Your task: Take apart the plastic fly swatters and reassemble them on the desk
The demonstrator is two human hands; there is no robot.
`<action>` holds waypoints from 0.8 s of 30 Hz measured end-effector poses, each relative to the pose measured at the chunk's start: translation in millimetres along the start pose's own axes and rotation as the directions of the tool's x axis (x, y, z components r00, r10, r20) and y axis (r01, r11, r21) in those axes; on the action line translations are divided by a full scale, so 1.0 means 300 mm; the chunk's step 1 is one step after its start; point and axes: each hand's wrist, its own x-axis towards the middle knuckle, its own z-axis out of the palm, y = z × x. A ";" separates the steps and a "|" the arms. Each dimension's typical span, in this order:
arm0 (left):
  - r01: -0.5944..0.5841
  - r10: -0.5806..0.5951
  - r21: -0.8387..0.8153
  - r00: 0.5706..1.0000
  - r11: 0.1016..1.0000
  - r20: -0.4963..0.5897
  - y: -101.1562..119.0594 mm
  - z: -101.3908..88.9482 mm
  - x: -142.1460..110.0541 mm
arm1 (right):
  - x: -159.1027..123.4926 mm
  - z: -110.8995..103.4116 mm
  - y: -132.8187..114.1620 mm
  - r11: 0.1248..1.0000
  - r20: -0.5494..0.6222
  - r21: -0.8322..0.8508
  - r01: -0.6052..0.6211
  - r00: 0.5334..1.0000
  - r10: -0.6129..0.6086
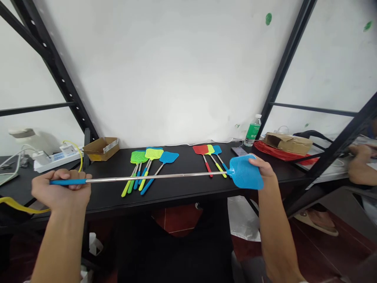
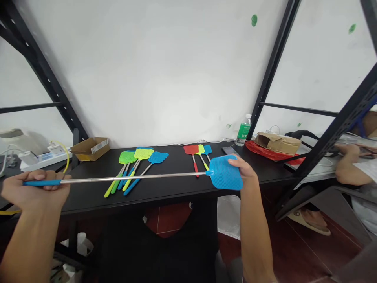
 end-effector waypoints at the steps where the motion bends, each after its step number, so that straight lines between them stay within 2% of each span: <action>1: 0.002 -0.002 0.002 1.000 1.000 0.009 -0.001 -0.001 -0.001 | -0.007 0.005 -0.006 1.000 0.007 -0.018 -0.021 1.000 0.021; 3: 0.009 -0.009 0.002 1.000 1.000 0.026 -0.007 -0.002 -0.002 | -0.013 0.015 -0.018 0.997 0.046 -0.053 -0.063 0.997 0.065; 7: 0.016 -0.015 -0.011 1.000 1.000 0.017 -0.022 0.003 -0.007 | -0.001 0.028 -0.031 0.994 0.076 -0.082 -0.070 0.994 0.077; 12: -0.005 0.003 -0.051 0.999 0.999 -0.033 -0.019 0.012 -0.011 | 0.021 0.033 -0.030 0.994 -0.003 -0.104 -0.018 1.000 0.018; 18: -0.021 0.020 -0.067 1.000 0.998 -0.021 -0.014 0.021 -0.020 | 0.032 0.076 -0.032 0.994 -0.098 -0.113 -0.006 0.995 -0.005; 24: -0.008 0.011 -0.072 0.999 0.997 0.048 -0.046 0.062 -0.052 | 0.071 0.153 -0.018 0.993 -0.070 -0.118 -0.023 0.997 0.015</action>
